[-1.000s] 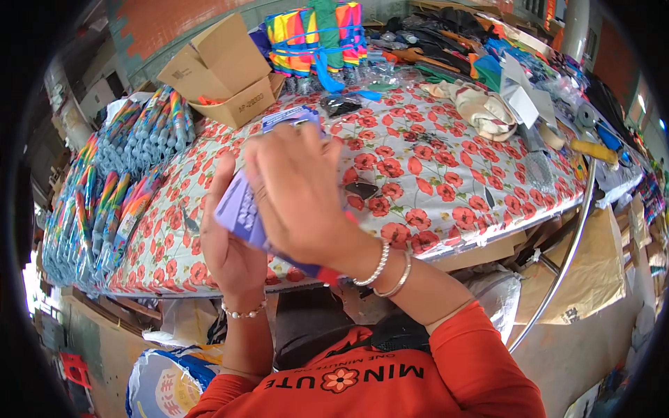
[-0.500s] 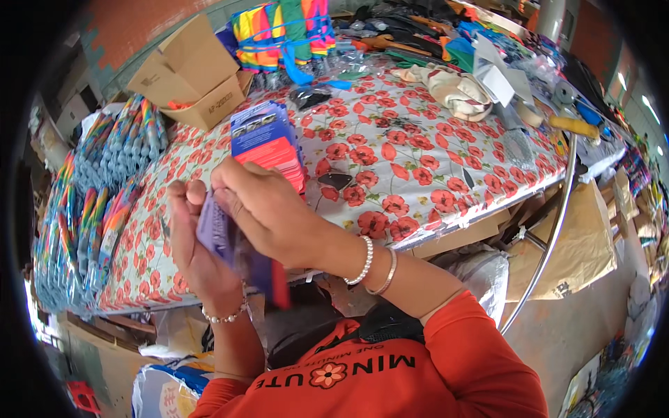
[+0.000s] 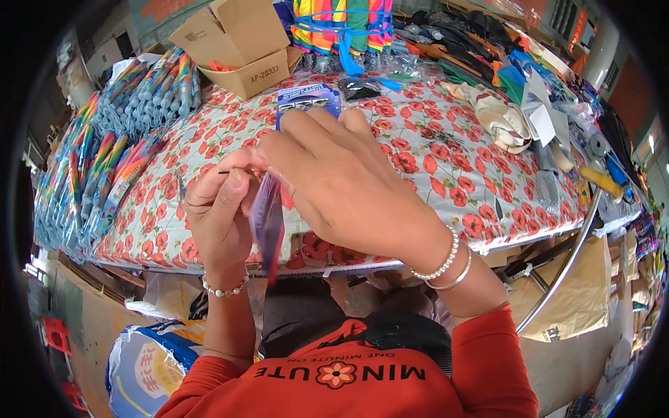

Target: Sorting and unfolding paper flyers on a table.

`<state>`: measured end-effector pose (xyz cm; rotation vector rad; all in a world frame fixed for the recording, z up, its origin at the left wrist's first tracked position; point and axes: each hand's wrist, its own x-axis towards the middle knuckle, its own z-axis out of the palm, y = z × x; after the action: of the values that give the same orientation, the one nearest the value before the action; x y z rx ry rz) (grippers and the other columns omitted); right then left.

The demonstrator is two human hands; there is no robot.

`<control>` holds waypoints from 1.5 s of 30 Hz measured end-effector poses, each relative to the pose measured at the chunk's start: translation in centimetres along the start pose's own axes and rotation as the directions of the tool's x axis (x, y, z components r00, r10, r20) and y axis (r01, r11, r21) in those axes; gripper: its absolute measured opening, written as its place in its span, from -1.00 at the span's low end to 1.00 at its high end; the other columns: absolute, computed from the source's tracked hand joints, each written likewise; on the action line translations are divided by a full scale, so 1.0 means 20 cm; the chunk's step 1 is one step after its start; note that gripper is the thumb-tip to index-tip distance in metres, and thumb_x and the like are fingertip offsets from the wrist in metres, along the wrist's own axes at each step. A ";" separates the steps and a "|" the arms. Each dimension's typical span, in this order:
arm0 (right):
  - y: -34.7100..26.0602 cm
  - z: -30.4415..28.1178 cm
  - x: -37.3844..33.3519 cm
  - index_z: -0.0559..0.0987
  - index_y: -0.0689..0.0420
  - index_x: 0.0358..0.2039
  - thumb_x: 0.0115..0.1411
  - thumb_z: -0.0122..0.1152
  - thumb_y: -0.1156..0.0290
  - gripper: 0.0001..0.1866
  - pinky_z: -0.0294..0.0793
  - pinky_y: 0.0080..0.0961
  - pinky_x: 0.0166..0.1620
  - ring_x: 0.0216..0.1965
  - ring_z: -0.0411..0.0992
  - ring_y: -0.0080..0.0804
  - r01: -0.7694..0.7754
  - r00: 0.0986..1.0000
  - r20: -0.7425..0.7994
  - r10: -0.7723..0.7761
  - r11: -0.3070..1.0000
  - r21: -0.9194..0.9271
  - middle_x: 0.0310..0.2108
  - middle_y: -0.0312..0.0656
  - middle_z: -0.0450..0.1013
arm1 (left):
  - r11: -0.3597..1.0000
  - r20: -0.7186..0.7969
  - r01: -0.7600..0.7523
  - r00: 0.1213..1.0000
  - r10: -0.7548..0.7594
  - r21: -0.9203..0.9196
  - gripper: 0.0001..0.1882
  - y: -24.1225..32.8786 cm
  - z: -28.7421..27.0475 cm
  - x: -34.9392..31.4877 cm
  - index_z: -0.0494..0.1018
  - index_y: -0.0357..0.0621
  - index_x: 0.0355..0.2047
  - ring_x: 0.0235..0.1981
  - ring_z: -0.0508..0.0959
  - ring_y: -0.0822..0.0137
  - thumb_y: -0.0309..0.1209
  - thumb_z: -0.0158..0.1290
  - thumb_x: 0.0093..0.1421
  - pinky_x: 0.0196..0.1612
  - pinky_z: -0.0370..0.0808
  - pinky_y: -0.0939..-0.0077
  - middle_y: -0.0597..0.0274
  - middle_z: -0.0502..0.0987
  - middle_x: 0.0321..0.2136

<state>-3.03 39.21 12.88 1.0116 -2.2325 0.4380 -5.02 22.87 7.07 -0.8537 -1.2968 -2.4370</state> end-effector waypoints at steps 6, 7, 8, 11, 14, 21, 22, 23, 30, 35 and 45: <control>-0.02 -0.03 0.04 0.40 0.18 -0.35 0.02 0.05 0.47 -0.85 0.17 -0.32 -0.17 -0.28 0.22 -0.17 0.110 0.993 -0.032 -0.115 0.985 -0.136 -0.37 -0.12 0.25 | 0.991 -0.040 0.116 0.993 -0.114 0.060 -0.81 -0.02 0.01 0.01 0.50 -0.38 -0.28 -0.46 0.49 0.55 -0.56 0.07 0.08 -0.37 0.44 0.72 0.12 0.56 -0.37; -0.02 -0.03 0.05 0.40 0.18 -0.35 0.02 0.05 0.47 -0.85 0.17 -0.32 -0.17 -0.28 0.22 -0.17 0.113 0.992 -0.033 -0.118 0.984 -0.135 -0.37 -0.12 0.25 | 0.989 0.017 0.147 0.989 -0.148 0.015 -0.81 -0.03 0.00 0.01 0.50 -0.38 -0.28 -0.46 0.48 0.57 -0.57 0.07 0.07 -0.38 0.43 0.73 0.13 0.56 -0.37; -0.01 -0.03 0.05 0.39 0.18 -0.36 0.04 0.03 0.45 -0.86 0.16 -0.32 -0.16 -0.28 0.21 -0.17 0.108 0.993 -0.028 -0.112 0.988 -0.106 -0.37 -0.13 0.24 | 0.983 0.075 0.181 0.981 -0.179 -0.028 -0.81 -0.03 -0.02 0.01 0.50 -0.38 -0.28 -0.45 0.48 0.58 -0.58 0.08 0.07 -0.39 0.42 0.74 0.13 0.56 -0.37; 0.01 -0.02 0.05 0.37 0.19 -0.38 0.08 0.00 0.40 -0.86 0.16 -0.34 -0.15 -0.28 0.18 -0.17 0.096 0.995 -0.015 -0.097 0.994 -0.054 -0.37 -0.14 0.23 | 0.970 0.156 0.233 0.963 -0.221 -0.066 -0.81 -0.04 -0.04 0.01 0.51 -0.37 -0.28 -0.45 0.47 0.59 -0.58 0.08 0.06 -0.39 0.41 0.75 0.16 0.56 -0.39; 0.07 0.03 0.04 0.32 0.18 -0.42 0.15 -0.06 0.33 -0.83 0.15 -0.40 -0.15 -0.28 0.17 -0.26 0.056 0.998 0.009 -0.062 0.950 0.306 -0.38 -0.17 0.21 | 0.962 0.201 0.267 0.947 -0.251 -0.057 -0.81 -0.04 -0.04 0.01 0.51 -0.35 -0.29 -0.47 0.46 0.60 -0.58 0.09 0.05 -0.39 0.40 0.75 0.21 0.56 -0.44; 0.11 0.08 0.01 0.29 0.16 -0.40 0.18 -0.09 0.30 -0.82 0.15 -0.54 -0.14 -0.28 0.16 -0.45 -0.136 0.989 0.134 0.061 0.719 0.681 -0.36 -0.24 0.21 | 0.980 0.129 0.130 0.980 -0.150 0.150 -0.85 -0.01 0.02 -0.03 0.51 -0.36 -0.32 -0.43 0.43 0.58 -0.56 0.08 0.08 -0.40 0.36 0.75 0.21 0.53 -0.40; 0.11 0.08 0.00 0.30 0.16 -0.38 0.18 -0.09 0.30 -0.82 0.15 -0.56 -0.14 -0.28 0.16 -0.49 -0.144 0.988 0.141 0.064 0.709 0.691 -0.35 -0.25 0.21 | 0.980 0.129 0.132 0.980 -0.152 0.149 -0.85 -0.01 0.03 -0.03 0.51 -0.36 -0.32 -0.43 0.43 0.58 -0.56 0.08 0.08 -0.40 0.36 0.75 0.21 0.53 -0.40; 0.09 0.09 0.00 0.30 0.16 -0.38 0.18 -0.09 0.30 -0.82 0.15 -0.56 -0.14 -0.28 0.16 -0.49 -0.146 0.988 0.142 0.065 0.708 0.691 -0.35 -0.25 0.21 | 0.982 0.129 0.075 0.987 -0.098 0.175 -0.86 -0.01 0.04 -0.03 0.50 -0.36 -0.32 -0.41 0.43 0.57 -0.57 0.07 0.09 -0.39 0.36 0.74 0.19 0.52 -0.38; 0.00 0.11 -0.04 0.34 0.19 -0.29 0.22 -0.13 0.31 -0.80 0.10 -0.52 -0.09 -0.25 0.14 -0.44 -0.198 0.936 0.040 0.349 0.429 0.882 -0.32 -0.24 0.22 | 0.977 0.169 0.033 0.983 -0.070 0.210 -0.87 0.01 0.05 -0.02 0.50 -0.35 -0.32 -0.35 0.44 0.50 -0.58 0.05 0.09 -0.30 0.38 0.70 0.15 0.50 -0.34; 0.00 0.09 -0.04 0.35 0.20 -0.30 0.21 -0.12 0.34 -0.82 0.10 -0.49 -0.09 -0.22 0.14 -0.41 -0.205 0.959 0.047 0.280 0.570 0.795 -0.32 -0.22 0.24 | 0.985 0.154 0.001 0.988 -0.028 0.172 -0.87 0.00 0.07 -0.03 0.50 -0.34 -0.32 -0.36 0.44 0.50 -0.60 0.06 0.08 -0.30 0.39 0.69 0.16 0.50 -0.36; -0.02 0.16 -0.08 0.31 0.20 -0.33 0.23 -0.17 0.34 -0.82 0.12 -0.54 -0.11 -0.26 0.16 -0.45 -0.102 0.912 -0.229 0.341 0.728 0.678 -0.33 -0.19 0.23 | 0.996 -0.025 0.066 0.997 -0.068 -0.068 -0.82 0.03 0.12 -0.04 0.49 -0.34 -0.29 -0.49 0.47 0.56 -0.63 0.08 0.05 -0.48 0.42 0.76 0.17 0.52 -0.42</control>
<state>-3.26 38.09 9.43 0.8865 -1.8993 1.4797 -3.17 24.37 8.03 -0.8024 -1.2607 -2.5480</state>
